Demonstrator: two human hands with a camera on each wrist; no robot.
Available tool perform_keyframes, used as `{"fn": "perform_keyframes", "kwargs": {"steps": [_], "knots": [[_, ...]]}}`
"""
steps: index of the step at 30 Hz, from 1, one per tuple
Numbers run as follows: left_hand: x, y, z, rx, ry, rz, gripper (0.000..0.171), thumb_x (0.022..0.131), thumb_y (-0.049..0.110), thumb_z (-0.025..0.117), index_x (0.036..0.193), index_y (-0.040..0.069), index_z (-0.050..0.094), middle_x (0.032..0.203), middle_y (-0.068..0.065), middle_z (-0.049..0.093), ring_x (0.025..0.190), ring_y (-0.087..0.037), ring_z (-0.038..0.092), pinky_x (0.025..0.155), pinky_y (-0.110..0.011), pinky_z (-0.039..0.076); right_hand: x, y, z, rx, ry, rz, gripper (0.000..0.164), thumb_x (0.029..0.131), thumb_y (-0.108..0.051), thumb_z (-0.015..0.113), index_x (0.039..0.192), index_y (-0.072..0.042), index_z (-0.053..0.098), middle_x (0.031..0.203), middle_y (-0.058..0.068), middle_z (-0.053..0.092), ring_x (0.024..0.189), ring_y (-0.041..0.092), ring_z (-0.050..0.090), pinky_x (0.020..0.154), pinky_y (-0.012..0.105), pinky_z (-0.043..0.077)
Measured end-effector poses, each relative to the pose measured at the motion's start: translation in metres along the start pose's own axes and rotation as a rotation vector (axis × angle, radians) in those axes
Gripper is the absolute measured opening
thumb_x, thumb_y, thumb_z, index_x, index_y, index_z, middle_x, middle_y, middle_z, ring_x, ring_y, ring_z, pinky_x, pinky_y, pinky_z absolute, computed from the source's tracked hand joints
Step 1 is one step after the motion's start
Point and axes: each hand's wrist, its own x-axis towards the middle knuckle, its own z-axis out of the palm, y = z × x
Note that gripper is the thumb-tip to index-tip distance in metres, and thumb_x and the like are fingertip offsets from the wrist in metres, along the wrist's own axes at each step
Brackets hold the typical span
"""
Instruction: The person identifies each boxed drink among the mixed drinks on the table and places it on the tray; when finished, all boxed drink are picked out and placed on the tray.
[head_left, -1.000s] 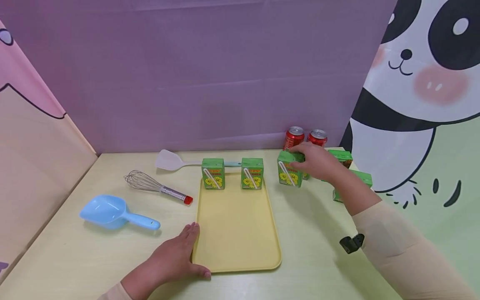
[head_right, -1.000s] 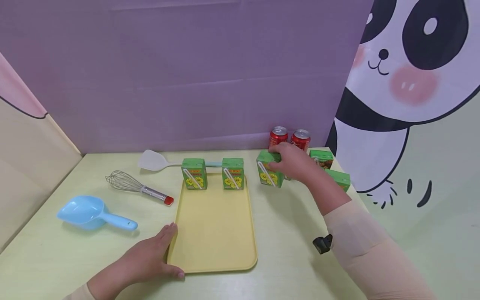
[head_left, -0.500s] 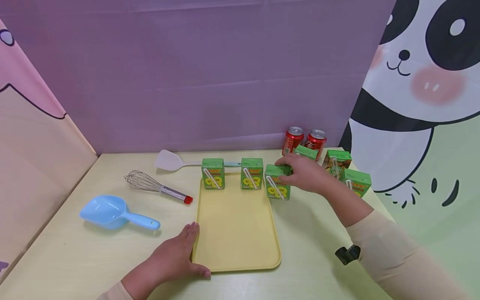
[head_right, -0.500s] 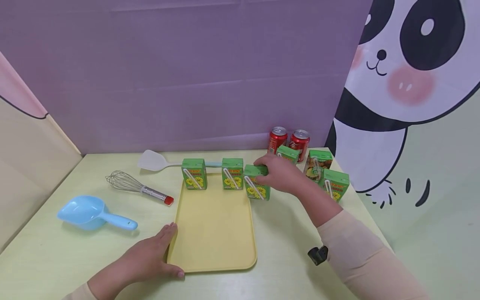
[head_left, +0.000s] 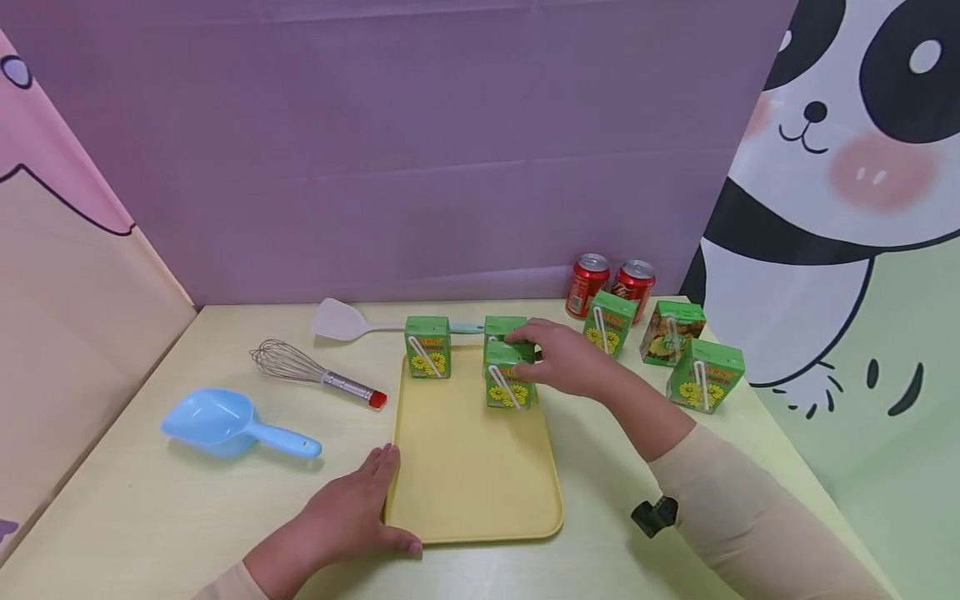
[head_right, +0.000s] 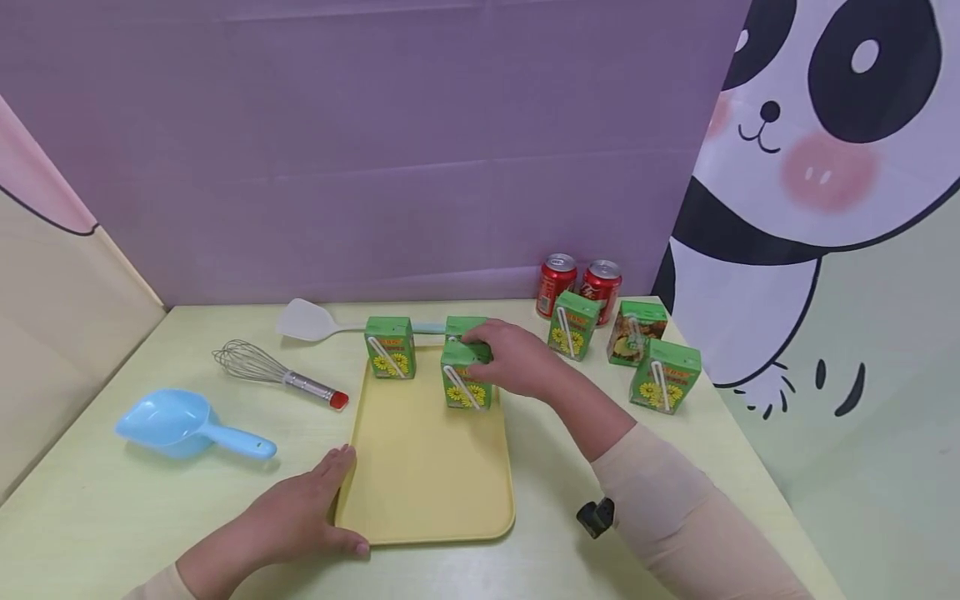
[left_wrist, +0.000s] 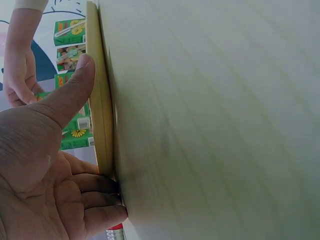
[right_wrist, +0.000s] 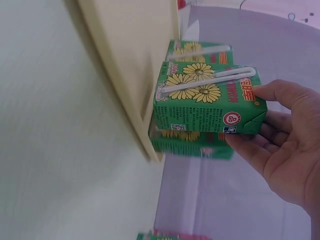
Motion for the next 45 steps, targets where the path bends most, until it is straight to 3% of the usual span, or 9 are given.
{"fn": "perform_keyframes", "kwargs": {"steps": [7, 14, 22, 28, 38, 45], "knots": [[0.0, 0.0, 0.001, -0.002, 0.003, -0.003, 0.127, 0.062, 0.07, 0.079, 0.153, -0.001, 0.026, 0.157, -0.023, 0.03, 0.143, -0.037, 0.034, 0.106, -0.054, 0.041, 0.016, -0.019, 0.02, -0.017, 0.025, -0.09, 0.044, 0.088, -0.027, 0.068, 0.128, -0.011, 0.063, 0.13, 0.009, 0.06, 0.114, 0.023, 0.057, 0.101, 0.042, 0.047], [0.0, 0.0, 0.001, -0.001, -0.001, -0.005, 0.127, 0.062, 0.07, 0.079, 0.153, 0.0, 0.027, 0.158, -0.022, 0.03, 0.144, -0.036, 0.033, 0.107, -0.053, 0.041, 0.03, -0.037, 0.037, -0.019, 0.013, -0.124, 0.045, 0.089, -0.031, 0.065, 0.131, -0.015, 0.062, 0.135, 0.005, 0.059, 0.133, 0.028, 0.048, 0.108, 0.045, 0.042], [0.001, -0.002, 0.0, 0.004, -0.01, -0.019, 0.128, 0.061, 0.071, 0.078, 0.153, 0.0, 0.027, 0.157, -0.022, 0.03, 0.143, -0.037, 0.035, 0.106, -0.055, 0.042, 0.042, -0.053, 0.056, -0.001, 0.016, -0.165, 0.044, 0.089, -0.029, 0.067, 0.13, -0.014, 0.062, 0.135, 0.004, 0.059, 0.131, 0.022, 0.051, 0.106, 0.041, 0.045], [0.001, -0.001, 0.001, 0.009, 0.006, -0.003, 0.127, 0.061, 0.07, 0.079, 0.152, -0.001, 0.028, 0.156, -0.024, 0.031, 0.142, -0.038, 0.037, 0.104, -0.054, 0.043, 0.045, -0.061, 0.062, -0.022, 0.012, -0.174, 0.043, 0.09, -0.03, 0.066, 0.131, -0.016, 0.062, 0.131, 0.001, 0.06, 0.12, 0.019, 0.057, 0.101, 0.039, 0.048], [-0.001, -0.001, 0.001, -0.004, 0.014, 0.007, 0.126, 0.061, 0.069, 0.08, 0.152, -0.002, 0.029, 0.155, -0.025, 0.032, 0.142, -0.038, 0.036, 0.104, -0.054, 0.044, 0.046, -0.065, 0.063, 0.026, -0.046, -0.132, 0.044, 0.093, -0.031, 0.066, 0.135, -0.017, 0.059, 0.139, 0.001, 0.055, 0.132, 0.02, 0.05, 0.107, 0.039, 0.043], [0.0, 0.0, 0.0, -0.001, 0.004, 0.01, 0.125, 0.062, 0.068, 0.08, 0.152, -0.002, 0.029, 0.156, -0.023, 0.031, 0.144, -0.037, 0.034, 0.106, -0.053, 0.042, 0.046, -0.064, 0.064, 0.06, -0.048, -0.132, 0.045, 0.094, -0.03, 0.066, 0.135, -0.016, 0.058, 0.139, 0.002, 0.055, 0.13, 0.02, 0.051, 0.107, 0.039, 0.044]]}}
